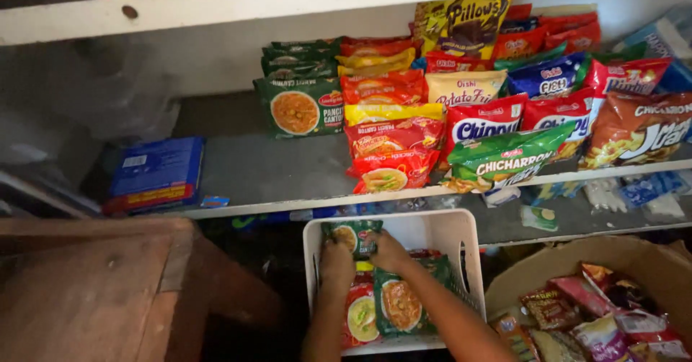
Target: Picking packs of instant noodles and snack bags from store shelves and placing them into a bin and box.
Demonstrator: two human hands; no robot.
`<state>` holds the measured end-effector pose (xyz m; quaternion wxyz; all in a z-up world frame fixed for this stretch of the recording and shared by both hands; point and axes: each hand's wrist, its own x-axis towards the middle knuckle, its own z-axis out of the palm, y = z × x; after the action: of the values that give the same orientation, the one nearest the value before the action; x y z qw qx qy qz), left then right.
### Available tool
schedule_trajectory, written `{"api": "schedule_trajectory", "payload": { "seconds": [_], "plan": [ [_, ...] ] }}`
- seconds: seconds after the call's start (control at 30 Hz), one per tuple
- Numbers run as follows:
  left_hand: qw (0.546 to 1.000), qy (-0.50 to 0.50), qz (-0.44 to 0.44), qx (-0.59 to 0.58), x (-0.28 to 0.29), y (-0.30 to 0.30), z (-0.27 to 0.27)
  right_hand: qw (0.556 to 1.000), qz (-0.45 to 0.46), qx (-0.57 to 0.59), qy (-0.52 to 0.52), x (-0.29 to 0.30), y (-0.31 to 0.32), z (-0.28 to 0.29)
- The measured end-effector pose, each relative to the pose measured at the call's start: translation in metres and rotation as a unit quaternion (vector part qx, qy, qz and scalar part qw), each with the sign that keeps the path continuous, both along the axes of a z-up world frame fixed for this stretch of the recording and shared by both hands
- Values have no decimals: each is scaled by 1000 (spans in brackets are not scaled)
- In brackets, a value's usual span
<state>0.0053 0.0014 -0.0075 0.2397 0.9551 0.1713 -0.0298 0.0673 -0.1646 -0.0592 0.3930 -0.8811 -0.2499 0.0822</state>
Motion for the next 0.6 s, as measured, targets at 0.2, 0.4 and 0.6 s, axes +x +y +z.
{"api": "schedule_trajectory", "payload": {
  "seconds": [0.2,0.4,0.6],
  "plan": [
    [999,-22,0,-41,-45,-23,102,991,-17,-100,91,-28,-6,96],
    [929,-324,-60,-169,-97,-48,54,964,-81,133,-217,-105,-26,136],
    [914,-351,-101,-177,-113,-46,151,975,-99,154,-129,-167,-20,192]
  ]
}}
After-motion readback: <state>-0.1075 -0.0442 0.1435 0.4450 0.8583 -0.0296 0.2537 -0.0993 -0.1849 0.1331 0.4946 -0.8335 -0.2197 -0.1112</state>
